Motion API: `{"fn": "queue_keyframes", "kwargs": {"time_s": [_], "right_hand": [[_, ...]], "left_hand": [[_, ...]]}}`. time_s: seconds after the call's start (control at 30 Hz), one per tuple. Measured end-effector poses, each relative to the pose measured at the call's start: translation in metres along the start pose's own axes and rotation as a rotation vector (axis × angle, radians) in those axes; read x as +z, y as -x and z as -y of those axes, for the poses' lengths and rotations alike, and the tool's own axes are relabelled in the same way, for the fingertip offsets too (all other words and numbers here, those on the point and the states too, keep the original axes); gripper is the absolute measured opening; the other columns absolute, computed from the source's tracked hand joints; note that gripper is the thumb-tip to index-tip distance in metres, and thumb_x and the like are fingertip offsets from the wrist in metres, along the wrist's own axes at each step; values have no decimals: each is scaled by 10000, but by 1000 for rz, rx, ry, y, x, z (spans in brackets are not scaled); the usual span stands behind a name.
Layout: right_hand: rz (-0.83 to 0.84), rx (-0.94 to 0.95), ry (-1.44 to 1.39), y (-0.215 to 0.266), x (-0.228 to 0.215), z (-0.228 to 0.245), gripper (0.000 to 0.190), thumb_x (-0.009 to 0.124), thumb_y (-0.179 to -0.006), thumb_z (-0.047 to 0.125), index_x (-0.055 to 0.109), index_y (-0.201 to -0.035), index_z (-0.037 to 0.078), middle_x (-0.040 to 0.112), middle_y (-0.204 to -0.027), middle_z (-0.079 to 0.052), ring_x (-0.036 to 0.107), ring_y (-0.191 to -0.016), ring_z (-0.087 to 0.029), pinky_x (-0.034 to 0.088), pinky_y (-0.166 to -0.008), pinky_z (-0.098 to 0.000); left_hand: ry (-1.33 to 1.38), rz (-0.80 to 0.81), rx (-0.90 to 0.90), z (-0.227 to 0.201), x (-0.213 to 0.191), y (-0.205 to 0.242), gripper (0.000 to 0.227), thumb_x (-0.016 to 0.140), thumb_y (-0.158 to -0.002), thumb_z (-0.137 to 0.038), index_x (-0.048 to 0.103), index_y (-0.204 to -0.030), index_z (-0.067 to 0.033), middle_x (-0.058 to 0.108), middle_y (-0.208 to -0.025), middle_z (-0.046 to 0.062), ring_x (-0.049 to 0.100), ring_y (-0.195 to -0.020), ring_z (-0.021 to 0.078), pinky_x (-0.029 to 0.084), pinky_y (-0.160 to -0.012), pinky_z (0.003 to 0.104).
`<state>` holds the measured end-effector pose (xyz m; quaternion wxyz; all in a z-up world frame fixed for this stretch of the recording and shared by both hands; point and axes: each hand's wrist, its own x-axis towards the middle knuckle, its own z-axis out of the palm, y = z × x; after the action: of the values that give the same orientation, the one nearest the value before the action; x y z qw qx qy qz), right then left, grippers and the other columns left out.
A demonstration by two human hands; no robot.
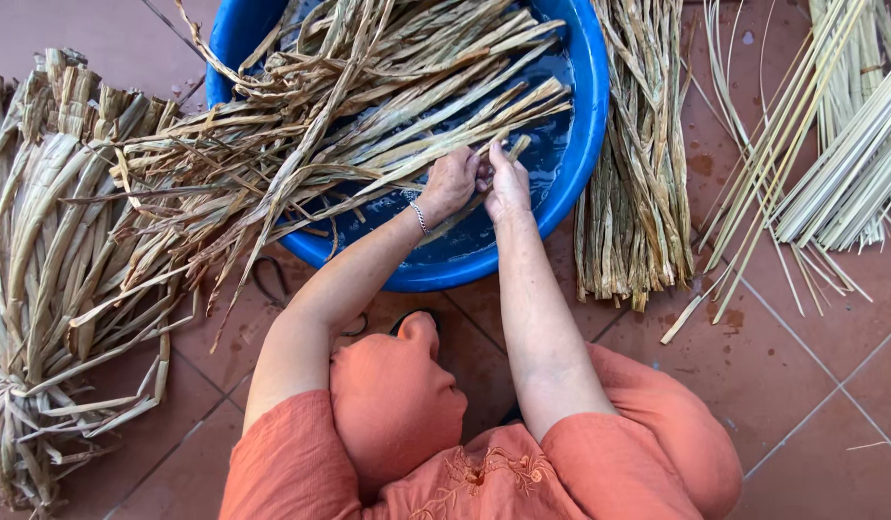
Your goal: The person sits on a tiled floor and repeatedly washes bundles of dried plant stalks in a blue basin filled with water. They submerge the stalks, agitate them by hand, and squeeze out excess water before placing them on the floor.
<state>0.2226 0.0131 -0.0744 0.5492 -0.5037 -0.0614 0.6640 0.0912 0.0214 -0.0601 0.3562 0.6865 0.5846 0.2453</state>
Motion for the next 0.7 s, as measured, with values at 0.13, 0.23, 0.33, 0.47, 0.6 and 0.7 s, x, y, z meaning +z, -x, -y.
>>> {"fn": "queue_keyframes", "kwargs": {"time_s": [0.13,0.23,0.33,0.47,0.6,0.7], "right_hand": [[39,-175,142,-12,-2,-15,241,621,-1037,293,717,-1018,73,722,-926,-15,658,-791,-100,503,-662,-225],[18,-244,141,-22,-12,-25,265,608,-1053,269,709,-996,30,758,-947,-67,721,-866,-167,579,-759,-265],[-150,-185,-52,-29,-21,-2,237,590,-1052,262,663,-974,50,713,-882,-66,710,-818,-210,563,-675,-333],[-75,-114,-305,1,12,33,264,505,-1007,329,591,-925,94,625,-749,-47,682,-704,-216,632,-623,-447],[28,-256,-429,13,21,113,340,442,-1066,388,572,-924,107,485,-646,24,376,-437,-89,321,-370,-275],[-96,-306,-399,20,10,156,329,462,-1106,344,596,-951,86,434,-631,40,291,-445,-72,221,-380,-268]], "left_hand": [[-66,24,61,-25,-20,4,296,482,-1020,-319,644,-1125,-95,710,-853,277,668,-805,507,514,-743,605],[-210,126,106,-42,-33,10,277,461,-1050,-324,608,-1075,-91,698,-796,275,676,-741,497,522,-704,615],[-356,259,117,-57,-41,22,290,443,-1067,-336,571,-1001,-84,697,-754,246,687,-699,466,535,-661,607],[-321,161,245,-65,-54,35,212,459,-1030,-271,556,-1013,-83,675,-685,199,671,-616,448,520,-569,594],[-286,162,332,-69,-89,50,180,497,-1053,-226,524,-966,-71,645,-692,191,674,-666,413,524,-570,536],[-214,102,428,-77,-106,84,214,550,-1061,-234,519,-937,-63,648,-721,194,664,-708,416,516,-612,522]]}}
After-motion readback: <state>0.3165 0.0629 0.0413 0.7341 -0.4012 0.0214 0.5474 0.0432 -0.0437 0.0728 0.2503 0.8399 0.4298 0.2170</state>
